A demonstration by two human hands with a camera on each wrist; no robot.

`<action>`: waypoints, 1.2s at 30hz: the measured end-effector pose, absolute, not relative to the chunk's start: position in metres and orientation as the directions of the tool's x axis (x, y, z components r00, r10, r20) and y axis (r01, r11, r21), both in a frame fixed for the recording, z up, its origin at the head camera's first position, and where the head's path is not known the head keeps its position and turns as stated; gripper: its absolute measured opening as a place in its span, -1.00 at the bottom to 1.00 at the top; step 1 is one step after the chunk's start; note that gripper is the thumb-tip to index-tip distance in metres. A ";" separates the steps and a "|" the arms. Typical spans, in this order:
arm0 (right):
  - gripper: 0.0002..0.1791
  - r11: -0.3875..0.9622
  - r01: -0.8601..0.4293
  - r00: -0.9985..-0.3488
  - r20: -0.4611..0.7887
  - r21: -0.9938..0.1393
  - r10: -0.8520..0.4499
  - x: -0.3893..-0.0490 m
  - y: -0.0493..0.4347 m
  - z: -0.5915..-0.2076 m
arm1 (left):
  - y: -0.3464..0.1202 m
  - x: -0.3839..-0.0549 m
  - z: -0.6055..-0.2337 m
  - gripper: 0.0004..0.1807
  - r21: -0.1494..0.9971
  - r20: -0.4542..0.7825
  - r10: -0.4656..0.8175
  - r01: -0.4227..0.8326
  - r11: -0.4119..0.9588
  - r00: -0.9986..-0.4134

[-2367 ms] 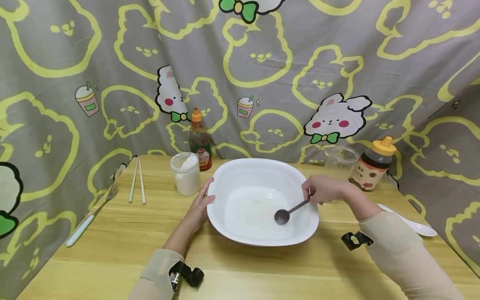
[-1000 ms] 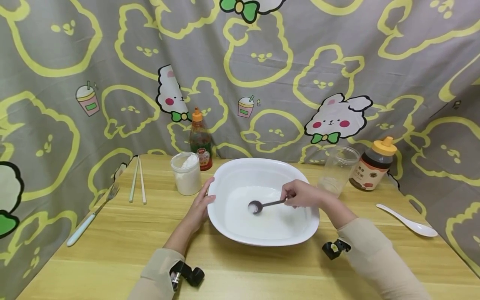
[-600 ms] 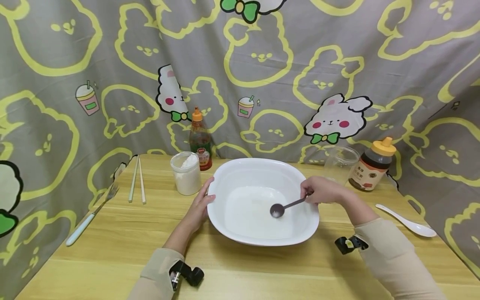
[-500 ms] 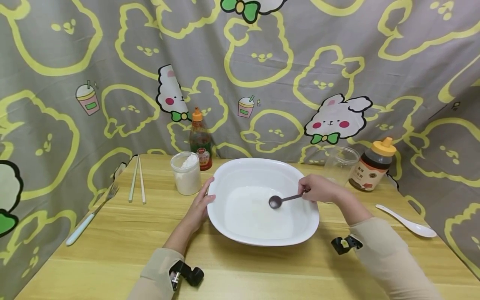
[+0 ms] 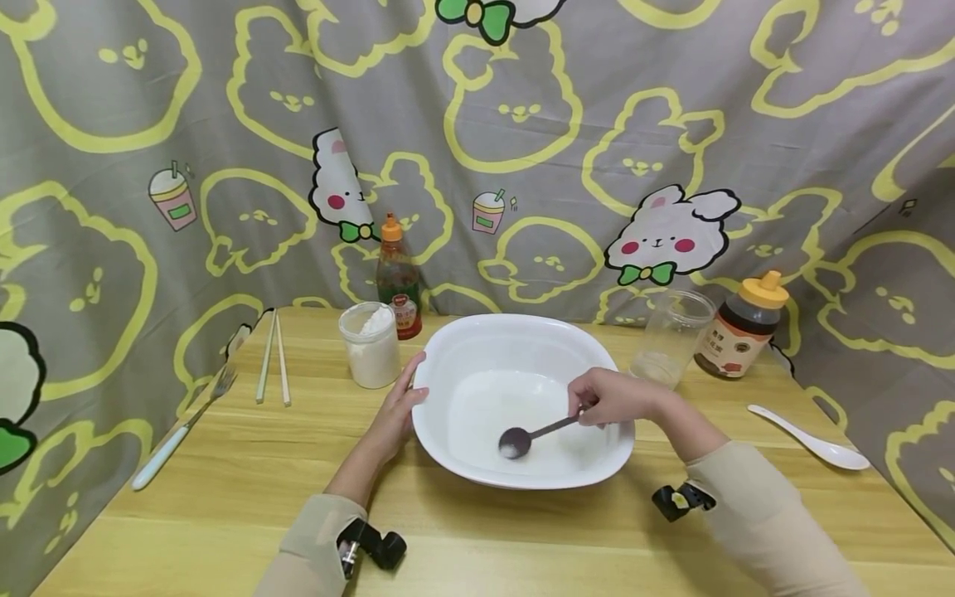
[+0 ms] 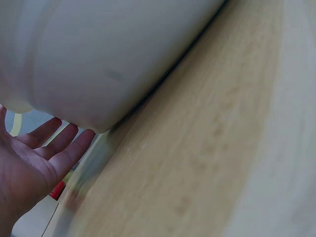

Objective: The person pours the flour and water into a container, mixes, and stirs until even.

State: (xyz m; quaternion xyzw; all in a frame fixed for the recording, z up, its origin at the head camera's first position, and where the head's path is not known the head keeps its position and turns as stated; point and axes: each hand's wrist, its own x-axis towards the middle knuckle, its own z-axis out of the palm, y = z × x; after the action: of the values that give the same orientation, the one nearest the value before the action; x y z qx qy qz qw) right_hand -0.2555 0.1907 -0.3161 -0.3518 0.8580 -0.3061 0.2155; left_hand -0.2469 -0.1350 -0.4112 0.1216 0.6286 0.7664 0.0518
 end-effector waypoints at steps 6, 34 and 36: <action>-0.87 0.663 -0.499 -0.756 -0.095 -0.558 -0.648 -0.261 0.208 -0.306 | -0.136 -0.247 -0.411 -0.42 0.975 0.119 0.240 0.068 -0.211 -0.963; -0.90 0.714 -0.466 -0.819 -0.050 -0.522 -0.572 -0.268 0.198 -0.316 | -0.136 -0.247 -0.409 -0.39 0.977 0.122 0.238 0.073 -0.203 -0.964; -0.92 0.685 -0.455 -0.812 -0.051 -0.569 -0.582 -0.269 0.189 -0.322 | -0.135 -0.246 -0.409 -0.39 0.977 0.119 0.236 0.071 -0.202 -0.965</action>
State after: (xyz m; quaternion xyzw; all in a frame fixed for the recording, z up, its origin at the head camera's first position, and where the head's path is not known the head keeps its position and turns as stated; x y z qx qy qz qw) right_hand -0.2694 0.1892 -0.3223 -0.2847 0.9107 -0.2764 0.1146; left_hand -0.2463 -0.1354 -0.4092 0.1217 0.6292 0.7657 0.0539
